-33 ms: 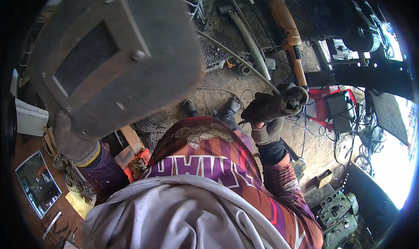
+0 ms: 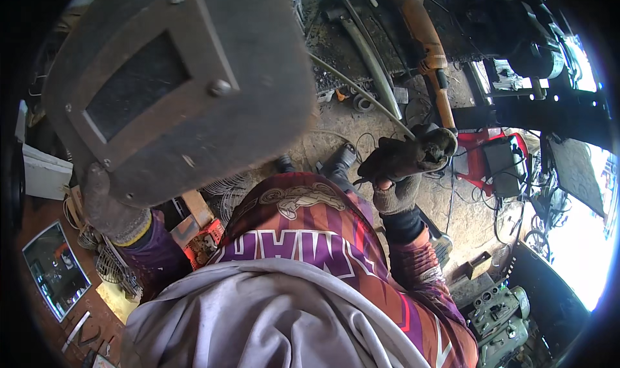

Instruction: The person holds a metal wire cage and uses a welding torch to join the metal pieces together. The person then uses a small hammer to tap the metal cage and continues welding parts of the structure while holding a handheld welding shield.

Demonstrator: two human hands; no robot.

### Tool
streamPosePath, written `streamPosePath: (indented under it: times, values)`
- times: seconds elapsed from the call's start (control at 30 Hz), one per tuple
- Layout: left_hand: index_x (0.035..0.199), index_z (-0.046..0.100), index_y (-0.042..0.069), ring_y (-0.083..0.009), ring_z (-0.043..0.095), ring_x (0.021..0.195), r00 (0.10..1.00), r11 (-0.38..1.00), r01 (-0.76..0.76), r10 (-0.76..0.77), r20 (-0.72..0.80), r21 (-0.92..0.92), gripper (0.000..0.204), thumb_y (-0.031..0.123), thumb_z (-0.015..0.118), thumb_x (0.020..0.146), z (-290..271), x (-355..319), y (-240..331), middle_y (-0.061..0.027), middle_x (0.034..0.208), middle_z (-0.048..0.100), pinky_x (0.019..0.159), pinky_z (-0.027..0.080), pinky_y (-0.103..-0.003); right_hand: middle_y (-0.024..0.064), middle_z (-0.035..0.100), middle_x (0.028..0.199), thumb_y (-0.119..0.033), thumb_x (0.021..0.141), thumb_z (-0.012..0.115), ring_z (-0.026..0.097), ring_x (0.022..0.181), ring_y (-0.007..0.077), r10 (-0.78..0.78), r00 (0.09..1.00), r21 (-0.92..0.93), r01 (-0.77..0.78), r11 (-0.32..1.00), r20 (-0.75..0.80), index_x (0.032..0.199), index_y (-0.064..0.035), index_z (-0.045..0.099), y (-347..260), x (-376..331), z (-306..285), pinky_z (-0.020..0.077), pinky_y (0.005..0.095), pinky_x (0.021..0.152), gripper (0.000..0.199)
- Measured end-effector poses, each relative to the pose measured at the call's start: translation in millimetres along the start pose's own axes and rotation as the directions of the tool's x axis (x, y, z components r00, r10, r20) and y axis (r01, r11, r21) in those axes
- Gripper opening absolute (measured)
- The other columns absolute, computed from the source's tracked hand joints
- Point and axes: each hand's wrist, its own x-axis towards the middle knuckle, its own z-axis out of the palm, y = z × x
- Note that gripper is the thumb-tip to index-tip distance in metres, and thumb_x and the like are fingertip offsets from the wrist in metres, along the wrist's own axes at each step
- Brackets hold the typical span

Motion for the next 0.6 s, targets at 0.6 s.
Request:
streamPosePath:
  times: [0.6]
  values:
    - [0.137,0.038,-0.005,-0.0285,0.064,0.099,0.971,0.967,-0.100,0.147,-0.191,0.235,0.060,0.012,0.061,0.084,5,-10,-28,-0.0247,0.120,0.056,0.085,0.055,-0.035,0.0097,0.051,0.108,-0.056,0.076,0.071,0.055,0.092,0.0183,-0.023,0.991,0.114,0.039,0.993,-0.131,0.122,0.0000,0.040,20,-3,-19,0.0477,0.0333,0.084,0.078]
